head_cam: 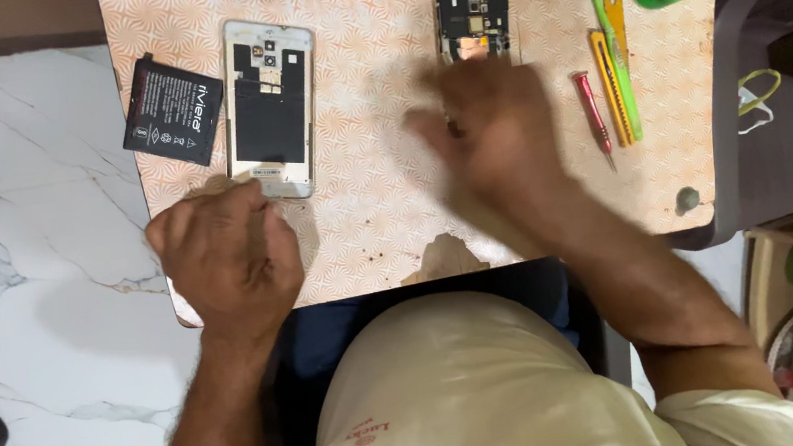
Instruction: The person disassembles a smartphone using a screwdriver and a utility knife. They remove the back cover, unscrew internal components, and carefully pry out parts from the phone's frame.
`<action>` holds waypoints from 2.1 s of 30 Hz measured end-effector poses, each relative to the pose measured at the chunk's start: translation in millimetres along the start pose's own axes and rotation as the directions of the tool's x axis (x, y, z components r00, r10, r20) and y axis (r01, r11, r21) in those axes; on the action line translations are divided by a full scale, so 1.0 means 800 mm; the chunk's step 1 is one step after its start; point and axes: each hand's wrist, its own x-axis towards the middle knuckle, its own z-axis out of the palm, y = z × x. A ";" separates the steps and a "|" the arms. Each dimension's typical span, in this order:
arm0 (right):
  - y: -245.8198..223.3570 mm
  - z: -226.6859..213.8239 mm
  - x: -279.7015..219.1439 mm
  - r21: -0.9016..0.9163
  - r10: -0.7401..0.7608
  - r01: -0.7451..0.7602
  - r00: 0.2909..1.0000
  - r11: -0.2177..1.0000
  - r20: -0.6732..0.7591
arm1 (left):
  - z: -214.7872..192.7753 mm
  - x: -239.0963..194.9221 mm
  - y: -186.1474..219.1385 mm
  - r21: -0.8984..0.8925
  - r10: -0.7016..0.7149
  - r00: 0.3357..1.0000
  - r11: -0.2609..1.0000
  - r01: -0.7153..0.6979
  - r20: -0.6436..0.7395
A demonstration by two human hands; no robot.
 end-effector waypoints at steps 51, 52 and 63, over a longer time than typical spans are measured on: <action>0.163 -0.085 -0.160 -0.169 0.214 -0.233 0.969 0.958 -0.123 | -0.017 0.041 0.157 -0.274 0.305 0.937 0.928 -0.253 0.169; 0.161 -0.087 -0.164 -0.108 0.234 -0.248 0.963 0.963 -0.132 | -0.025 0.045 0.157 -0.262 0.331 0.925 0.924 -0.278 0.187; 0.079 -0.048 -0.182 0.768 0.292 -0.406 0.910 0.494 0.293 | 0.088 0.040 0.112 -0.209 0.348 0.855 0.935 -0.286 0.385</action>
